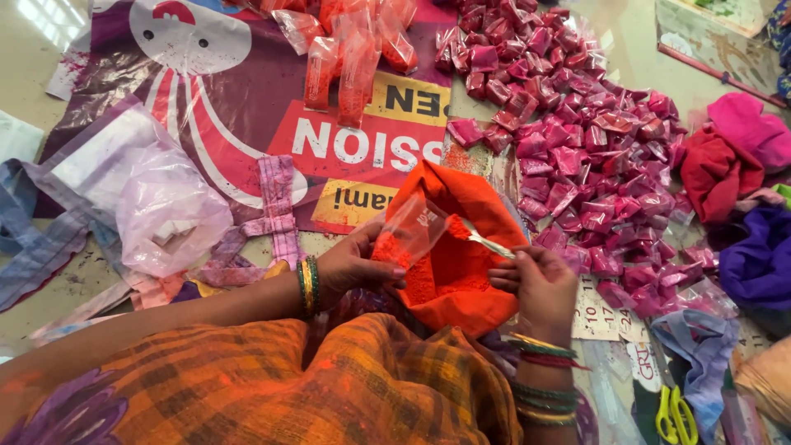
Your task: The person scoops red powder from a container into small plastic pouches using a spoon.
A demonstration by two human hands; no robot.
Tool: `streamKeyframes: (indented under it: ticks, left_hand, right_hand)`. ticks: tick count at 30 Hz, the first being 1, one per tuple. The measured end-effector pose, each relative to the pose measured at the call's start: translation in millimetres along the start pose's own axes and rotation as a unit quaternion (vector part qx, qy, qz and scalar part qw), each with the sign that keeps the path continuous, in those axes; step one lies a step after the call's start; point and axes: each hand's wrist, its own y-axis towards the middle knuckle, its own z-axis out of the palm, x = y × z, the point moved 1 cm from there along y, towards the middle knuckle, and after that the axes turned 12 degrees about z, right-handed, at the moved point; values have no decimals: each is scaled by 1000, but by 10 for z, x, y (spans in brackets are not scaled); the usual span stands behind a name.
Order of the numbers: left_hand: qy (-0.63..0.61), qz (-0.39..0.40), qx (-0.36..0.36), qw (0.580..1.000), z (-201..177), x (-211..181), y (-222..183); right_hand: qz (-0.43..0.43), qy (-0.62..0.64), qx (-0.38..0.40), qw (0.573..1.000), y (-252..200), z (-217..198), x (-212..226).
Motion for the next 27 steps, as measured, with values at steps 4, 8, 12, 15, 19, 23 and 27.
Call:
streamKeyframes:
  ticks: [4, 8, 12, 15, 19, 23, 27]
  left_hand:
    - [2, -2, 14, 1000, 39, 18, 46]
    - [-6, 5, 32, 999, 2, 76, 65]
    - [-17, 7, 62, 998, -7, 48, 59]
    - [43, 23, 63, 997, 1, 15, 54]
    - [-15, 48, 77, 996, -17, 41, 33]
    - [-63, 63, 84, 992, 17, -28, -18]
    - [-111, 11, 46, 993, -62, -51, -28]
  right_hand:
    - [-30, 46, 11, 998, -222, -7, 259]
    - [-57, 63, 14, 996, -449, 85, 469]
    - [-57, 36, 31, 997, -568, 233, 559]
    - [-90, -45, 37, 994, -726, 425, 580]
    - [-349, -321, 50, 879, -1007, 632, 671]
    - [-499, -367, 17, 785, -1024, 582, 606]
    - [-364, -137, -83, 918, -795, 367, 395]
